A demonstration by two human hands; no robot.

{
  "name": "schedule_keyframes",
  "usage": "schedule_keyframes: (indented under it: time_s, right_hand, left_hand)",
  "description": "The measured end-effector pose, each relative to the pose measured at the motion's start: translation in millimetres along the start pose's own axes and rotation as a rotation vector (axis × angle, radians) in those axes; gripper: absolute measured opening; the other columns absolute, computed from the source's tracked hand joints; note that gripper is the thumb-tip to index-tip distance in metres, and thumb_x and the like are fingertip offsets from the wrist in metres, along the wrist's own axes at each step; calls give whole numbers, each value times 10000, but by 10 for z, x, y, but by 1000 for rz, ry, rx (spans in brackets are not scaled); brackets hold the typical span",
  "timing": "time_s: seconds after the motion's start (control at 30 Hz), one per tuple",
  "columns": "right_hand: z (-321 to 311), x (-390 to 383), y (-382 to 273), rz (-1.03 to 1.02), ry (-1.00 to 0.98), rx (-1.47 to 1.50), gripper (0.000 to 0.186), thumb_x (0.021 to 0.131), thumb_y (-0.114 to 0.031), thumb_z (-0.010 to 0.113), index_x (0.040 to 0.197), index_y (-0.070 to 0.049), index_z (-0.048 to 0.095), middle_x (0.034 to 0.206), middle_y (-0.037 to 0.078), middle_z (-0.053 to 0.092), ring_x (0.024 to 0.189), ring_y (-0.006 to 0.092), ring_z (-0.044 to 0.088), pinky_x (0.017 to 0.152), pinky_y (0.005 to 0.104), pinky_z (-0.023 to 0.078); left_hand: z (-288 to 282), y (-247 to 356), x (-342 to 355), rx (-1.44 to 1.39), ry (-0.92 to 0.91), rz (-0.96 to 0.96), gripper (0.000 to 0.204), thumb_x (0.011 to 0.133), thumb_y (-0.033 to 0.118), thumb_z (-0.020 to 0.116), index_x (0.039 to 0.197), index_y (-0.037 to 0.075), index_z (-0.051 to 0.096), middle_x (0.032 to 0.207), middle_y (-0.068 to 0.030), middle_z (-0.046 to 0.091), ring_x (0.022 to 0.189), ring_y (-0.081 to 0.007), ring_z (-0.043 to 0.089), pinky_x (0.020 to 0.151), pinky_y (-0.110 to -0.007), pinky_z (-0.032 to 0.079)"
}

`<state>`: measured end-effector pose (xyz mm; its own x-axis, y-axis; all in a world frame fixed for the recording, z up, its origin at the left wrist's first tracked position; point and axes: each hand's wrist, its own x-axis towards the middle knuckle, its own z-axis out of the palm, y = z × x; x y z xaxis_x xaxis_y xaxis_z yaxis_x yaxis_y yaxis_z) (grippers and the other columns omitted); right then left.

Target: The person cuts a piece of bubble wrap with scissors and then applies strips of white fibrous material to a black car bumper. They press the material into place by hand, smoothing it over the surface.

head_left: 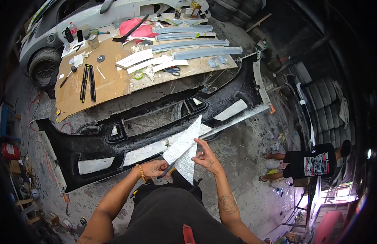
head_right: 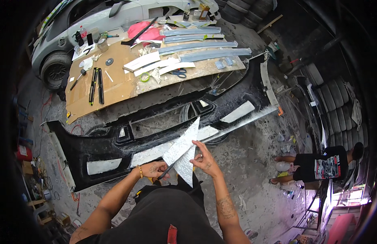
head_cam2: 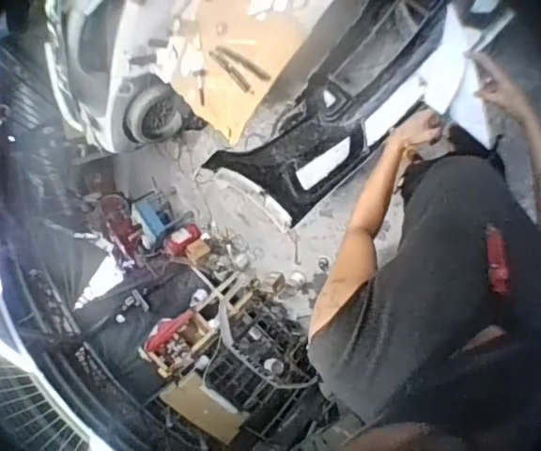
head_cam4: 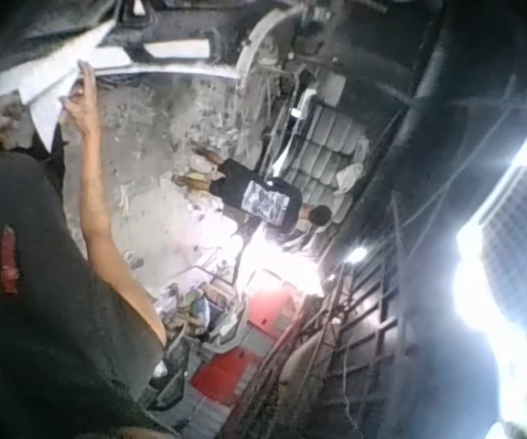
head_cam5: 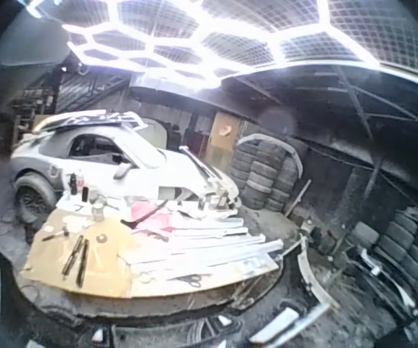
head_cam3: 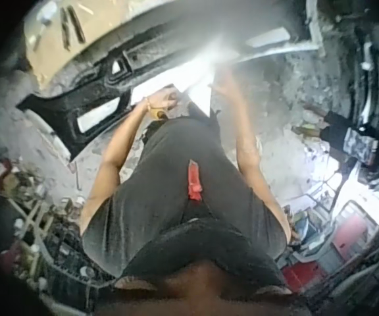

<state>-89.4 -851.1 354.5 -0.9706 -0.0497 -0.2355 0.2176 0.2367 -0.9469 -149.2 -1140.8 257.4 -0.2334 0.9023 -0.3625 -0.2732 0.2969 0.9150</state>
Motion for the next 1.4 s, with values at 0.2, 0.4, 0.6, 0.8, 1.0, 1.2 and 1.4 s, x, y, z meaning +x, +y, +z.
schedule_keyframes:
  time_s: [0.2, 0.4, 0.6, 0.8, 1.0, 1.2, 1.4]
  right_hand:
    - [-334, 342, 262, 62, -91, 75, 798, 786, 20, 736, 1491, -135, 396, 1516, 85, 327, 799, 98, 570, 687, 241, 519]
    - [-809, 862, 1040, 116, -190, 180, 825, 780, 33, 733, 1504, -143, 376, 1525, 77, 309, 788, 88, 548, 689, 232, 511]
    - [-1166, 1390, 1755, 212, -294, 184, 868, 765, 47, 719, 1519, -171, 348, 1536, 76, 303, 762, 99, 555, 716, 252, 517]
    - [-1357, 1820, 2581, 307, -368, 228, 861, 776, 45, 714, 1523, -166, 341, 1563, 89, 274, 771, 98, 556, 705, 253, 515]
    - [-1363, 1985, 3123, 394, -361, 253, 883, 767, 42, 727, 1529, -173, 335, 1577, 85, 245, 789, 96, 557, 715, 248, 521]
    - [-1406, 1747, 3816, 474, -142, 223, 914, 738, 53, 726, 1528, -165, 320, 1552, 123, 293, 736, 112, 548, 681, 257, 523]
    - [-2035, 1436, 4300, 592, 138, 56, 953, 726, 103, 705, 1543, -159, 291, 1538, 82, 311, 748, 80, 496, 649, 213, 497]
  left_hand:
    - [-42, 5, 315, -128, -1, -11, 95, 918, 47, 556, 991, 8, 509, 983, -143, 726, 837, -182, 720, 704, -297, 563]
    - [-69, -205, 903, -195, 129, -102, 129, 940, 112, 590, 949, 15, 506, 882, -126, 709, 819, -201, 731, 617, -292, 558]
    - [-220, -430, 1607, 76, 189, -281, 231, 926, 165, 670, 1026, 15, 525, 854, -80, 676, 825, -154, 669, 737, -297, 534]
    - [-370, -1033, 2138, -186, 177, -240, 160, 954, 104, 618, 1018, 8, 507, 875, -99, 705, 781, -160, 690, 697, -291, 552]
    - [-492, -1242, 2469, -357, 205, -320, 138, 945, 93, 634, 965, 20, 519, 820, -105, 705, 706, -176, 701, 598, -278, 542]
    - [-530, -2106, 2539, 167, 143, -493, 338, 851, 300, 705, 968, 16, 565, 738, -145, 634, 729, -328, 665, 660, -406, 519]
    - [-849, -2902, 3245, 528, 496, -383, 463, 792, 248, 743, 1171, 20, 606, 1069, -208, 586, 953, -415, 619, 835, -440, 526]
